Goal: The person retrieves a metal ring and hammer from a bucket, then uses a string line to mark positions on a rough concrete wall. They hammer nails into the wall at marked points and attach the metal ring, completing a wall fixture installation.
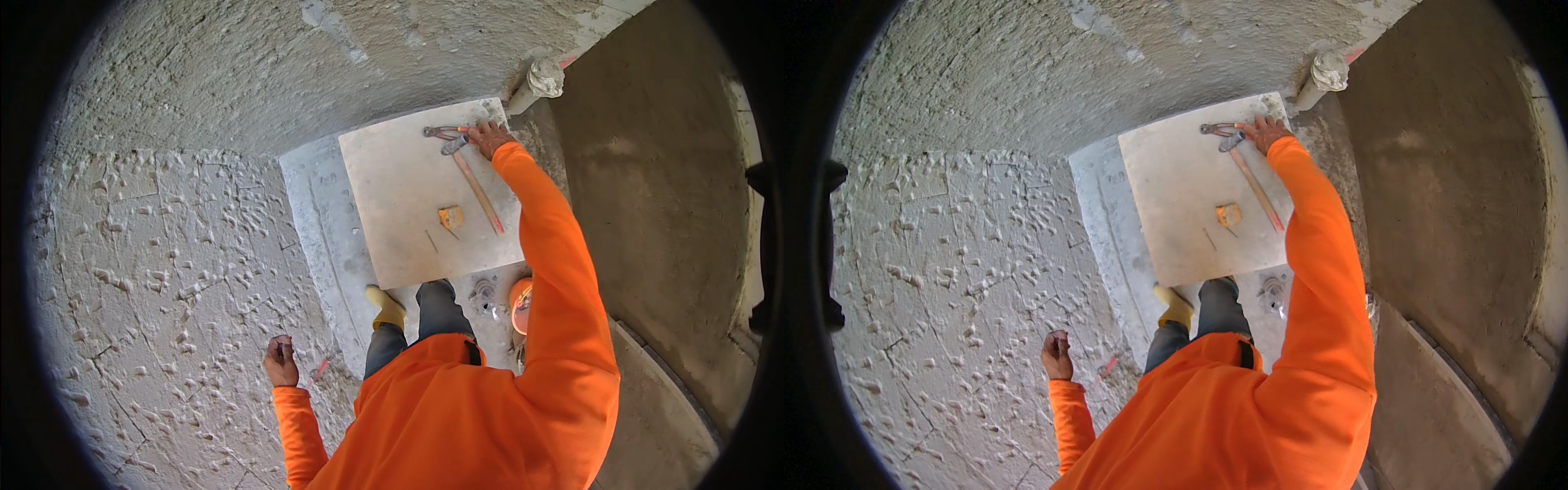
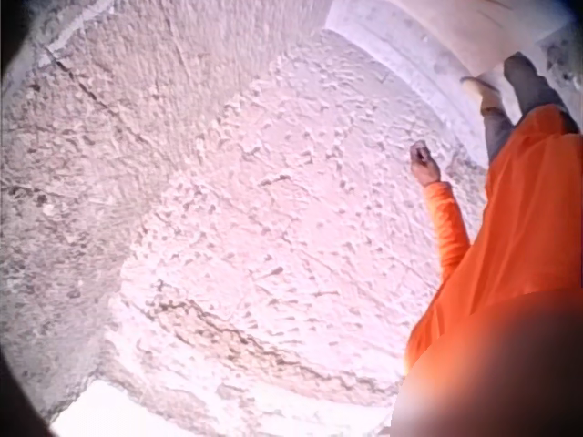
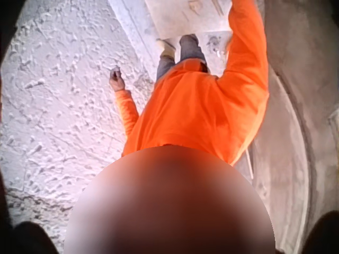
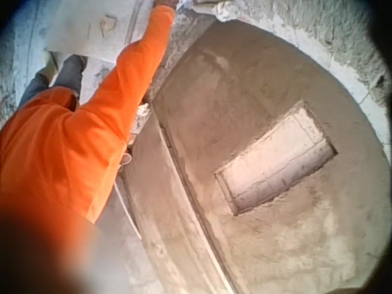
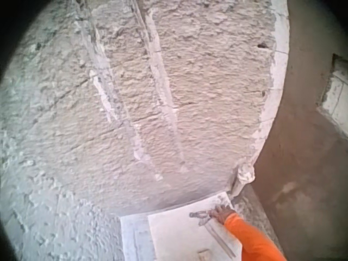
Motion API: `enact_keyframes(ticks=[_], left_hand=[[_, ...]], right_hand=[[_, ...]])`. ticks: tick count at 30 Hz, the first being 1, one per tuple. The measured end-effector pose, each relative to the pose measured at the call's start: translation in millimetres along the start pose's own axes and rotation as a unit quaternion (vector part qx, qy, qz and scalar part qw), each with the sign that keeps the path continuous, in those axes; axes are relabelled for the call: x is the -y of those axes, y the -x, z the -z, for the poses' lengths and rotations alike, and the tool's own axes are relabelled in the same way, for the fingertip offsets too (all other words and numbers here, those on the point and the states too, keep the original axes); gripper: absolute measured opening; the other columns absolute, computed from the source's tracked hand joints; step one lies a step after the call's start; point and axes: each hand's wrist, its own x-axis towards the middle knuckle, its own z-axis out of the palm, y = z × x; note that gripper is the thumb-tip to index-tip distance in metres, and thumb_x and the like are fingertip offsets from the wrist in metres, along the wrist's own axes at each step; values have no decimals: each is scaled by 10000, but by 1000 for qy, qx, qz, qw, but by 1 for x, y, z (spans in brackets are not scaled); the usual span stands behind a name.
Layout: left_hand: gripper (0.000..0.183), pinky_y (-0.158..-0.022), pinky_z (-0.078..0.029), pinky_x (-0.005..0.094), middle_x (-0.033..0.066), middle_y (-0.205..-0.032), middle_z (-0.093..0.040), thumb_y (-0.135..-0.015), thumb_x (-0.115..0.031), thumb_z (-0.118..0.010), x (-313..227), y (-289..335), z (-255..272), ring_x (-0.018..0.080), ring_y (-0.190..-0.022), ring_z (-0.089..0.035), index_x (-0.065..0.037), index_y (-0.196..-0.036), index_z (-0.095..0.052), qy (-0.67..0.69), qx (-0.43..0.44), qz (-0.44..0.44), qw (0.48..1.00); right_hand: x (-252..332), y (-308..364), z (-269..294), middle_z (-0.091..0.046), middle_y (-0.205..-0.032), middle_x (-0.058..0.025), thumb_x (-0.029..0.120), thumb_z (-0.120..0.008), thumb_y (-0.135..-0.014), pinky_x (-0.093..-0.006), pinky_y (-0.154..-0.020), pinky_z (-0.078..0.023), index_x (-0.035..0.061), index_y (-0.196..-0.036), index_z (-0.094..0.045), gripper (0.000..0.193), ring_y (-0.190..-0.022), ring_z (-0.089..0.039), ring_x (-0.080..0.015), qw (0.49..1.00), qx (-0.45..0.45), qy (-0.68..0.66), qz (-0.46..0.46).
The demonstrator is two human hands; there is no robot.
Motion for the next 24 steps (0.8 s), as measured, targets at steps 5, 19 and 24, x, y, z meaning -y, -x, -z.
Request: enact_keyframes(ticks=[5, 19, 24], left_hand=[[217, -592, -456, 282, 51, -746, -654, -964, -256, -663, -14, 7, 8, 123, -629, -562, -57, -1015, -733, -148, 12, 48, 988], [143, -689, -478, 304, 84, -814, -663, -920, -178, -719, -96, 29, 96, 197, -724, -617, -43, -968, -727, -65, -93, -87, 990], [113, -687, -468, 302, 94, -822, -677, -906, -136, -730, -129, 56, 146, 196, -726, -604, -27, -935, -728, -58, -123, -82, 987]], right_hand=[[4, 16, 44, -536, -1332, -159, 354, -511, -1000, -500, -1014, -450, 151, -1337, -560, 396, -1264, -499, -367, 996, -68, 57, 14], [257, 206, 107, -614, -884, 16, 158, -694, -933, -287, -736, -526, 74, -1131, -591, 239, -828, -618, -106, 556, 137, -799, 183], [375, 247, 144, -620, -964, -38, 173, -662, -959, -345, -851, -509, 63, -1033, -570, 160, -873, -620, -150, 468, 400, -708, 347]])
